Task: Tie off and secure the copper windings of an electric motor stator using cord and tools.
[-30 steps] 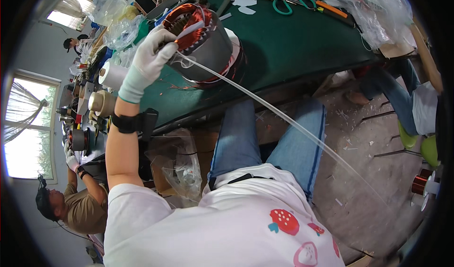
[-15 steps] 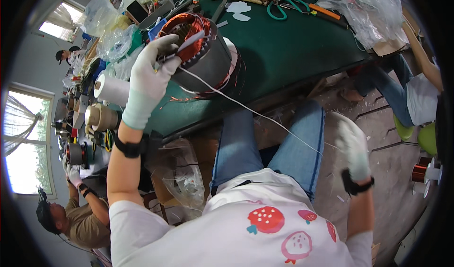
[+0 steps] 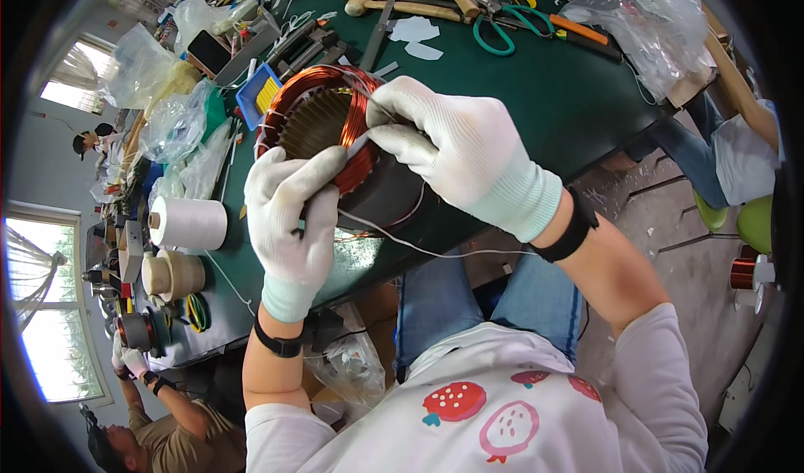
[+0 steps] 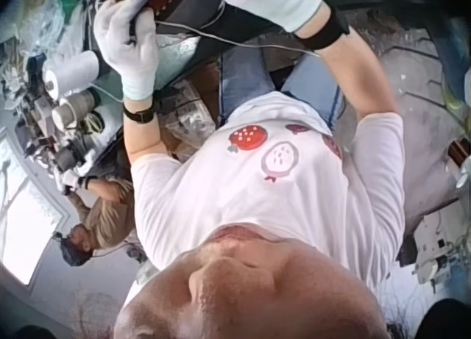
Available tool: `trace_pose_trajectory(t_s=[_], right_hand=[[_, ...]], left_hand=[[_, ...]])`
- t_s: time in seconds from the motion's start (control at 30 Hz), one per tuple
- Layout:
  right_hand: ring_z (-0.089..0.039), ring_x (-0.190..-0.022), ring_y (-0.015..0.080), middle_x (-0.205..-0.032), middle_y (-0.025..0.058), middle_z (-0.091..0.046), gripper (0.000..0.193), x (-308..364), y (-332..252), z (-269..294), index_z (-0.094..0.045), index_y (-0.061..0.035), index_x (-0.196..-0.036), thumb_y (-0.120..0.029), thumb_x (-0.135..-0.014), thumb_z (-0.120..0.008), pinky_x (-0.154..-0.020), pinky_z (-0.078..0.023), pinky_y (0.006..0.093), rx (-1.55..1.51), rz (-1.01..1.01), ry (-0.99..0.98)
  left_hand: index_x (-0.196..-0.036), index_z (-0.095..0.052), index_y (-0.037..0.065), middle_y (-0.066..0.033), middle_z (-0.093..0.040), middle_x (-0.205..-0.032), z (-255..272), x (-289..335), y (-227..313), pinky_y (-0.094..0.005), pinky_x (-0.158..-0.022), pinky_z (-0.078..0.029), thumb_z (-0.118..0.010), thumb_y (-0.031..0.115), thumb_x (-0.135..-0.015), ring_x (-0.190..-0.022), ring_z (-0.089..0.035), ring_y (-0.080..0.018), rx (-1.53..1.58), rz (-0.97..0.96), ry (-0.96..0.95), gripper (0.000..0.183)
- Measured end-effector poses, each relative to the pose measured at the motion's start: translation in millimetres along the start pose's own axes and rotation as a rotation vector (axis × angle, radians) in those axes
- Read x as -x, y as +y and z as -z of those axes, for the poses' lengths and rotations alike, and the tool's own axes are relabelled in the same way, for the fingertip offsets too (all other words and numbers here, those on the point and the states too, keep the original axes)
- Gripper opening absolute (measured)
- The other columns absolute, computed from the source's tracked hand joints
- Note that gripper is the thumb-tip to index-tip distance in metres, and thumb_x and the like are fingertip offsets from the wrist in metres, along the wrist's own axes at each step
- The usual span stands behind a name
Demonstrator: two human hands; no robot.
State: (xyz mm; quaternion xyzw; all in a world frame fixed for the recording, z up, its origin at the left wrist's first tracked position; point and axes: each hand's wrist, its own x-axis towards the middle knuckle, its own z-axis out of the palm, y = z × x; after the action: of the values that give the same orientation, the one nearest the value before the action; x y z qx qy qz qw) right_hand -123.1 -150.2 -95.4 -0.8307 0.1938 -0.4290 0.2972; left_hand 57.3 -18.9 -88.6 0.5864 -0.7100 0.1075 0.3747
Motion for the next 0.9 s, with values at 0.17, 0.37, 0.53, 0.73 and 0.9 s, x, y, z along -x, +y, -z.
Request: trace_pose_trajectory(t_s=[0.17, 0.37, 0.53, 0.73, 0.9], right_hand=[[-0.069, -0.072, 0.0327, -0.077, 0.0127, -0.068, 0.018, -10, 1, 10, -0.062, -0.0121, -0.109, -0.022, -0.094, -0.063, -0.060, -0.052, 0.0402, 0.070, 0.053, -0.032], [-0.066, -0.073, 0.0331, -0.082, 0.0167, -0.066, 0.015, -17, -6, 15, -0.064, -0.0036, -0.102, -0.013, -0.091, -0.065, -0.065, -0.051, 0.0344, 0.102, -0.066, -0.194], [-0.056, -0.049, 0.0103, -0.068, 0.0051, -0.060, 0.023, 24, -48, 34, -0.067, 0.0013, -0.109, -0.016, -0.101, -0.053, -0.048, -0.043, 0.0255, -0.719, -0.729, -0.307], [-0.047, -0.046, 0.0033, -0.067, 0.0015, -0.059, 0.035, 50, -57, 10, -0.066, 0.0013, -0.119, -0.027, -0.103, -0.053, -0.042, -0.033, 0.0180, -1.238, -0.959, -0.505], [-0.049, -0.048, 0.0032, -0.066, -0.0005, -0.059, 0.036, 36, -58, -3, -0.067, -0.0009, -0.113, -0.033, -0.103, -0.056, -0.043, -0.033, 0.0187, -1.085, -0.916, -0.408]], left_hand=[[-0.113, -0.072, 0.005, -0.0054, -0.068, -0.095, -9, -7, -8, -0.0449, -0.103, -0.041, -0.066, -0.006, -0.073, -0.090, -0.062, -0.0223, -0.066, -0.170, 0.073, 0.042], [-0.112, -0.073, 0.007, -0.0063, -0.066, -0.092, -8, -2, -14, -0.0439, -0.100, -0.043, -0.066, -0.006, -0.074, -0.088, -0.061, -0.0244, -0.091, -0.152, 0.074, 0.040], [-0.115, -0.072, 0.005, -0.0087, -0.068, -0.094, 5, -8, -12, -0.0443, -0.104, -0.042, -0.066, -0.004, -0.078, -0.089, -0.062, -0.0268, -0.053, -0.156, 0.019, 0.038], [-0.129, -0.064, -0.002, -0.0106, -0.072, -0.100, 28, -33, -1, -0.0256, -0.085, -0.050, -0.050, 0.010, -0.100, -0.093, -0.065, -0.0121, 0.276, 0.260, -0.191, 0.034], [-0.121, -0.069, 0.003, -0.0101, -0.073, -0.099, 43, -76, 3, -0.0273, -0.084, -0.051, -0.054, 0.012, -0.097, -0.090, -0.068, -0.0135, 0.102, 0.329, -0.393, 0.030]])
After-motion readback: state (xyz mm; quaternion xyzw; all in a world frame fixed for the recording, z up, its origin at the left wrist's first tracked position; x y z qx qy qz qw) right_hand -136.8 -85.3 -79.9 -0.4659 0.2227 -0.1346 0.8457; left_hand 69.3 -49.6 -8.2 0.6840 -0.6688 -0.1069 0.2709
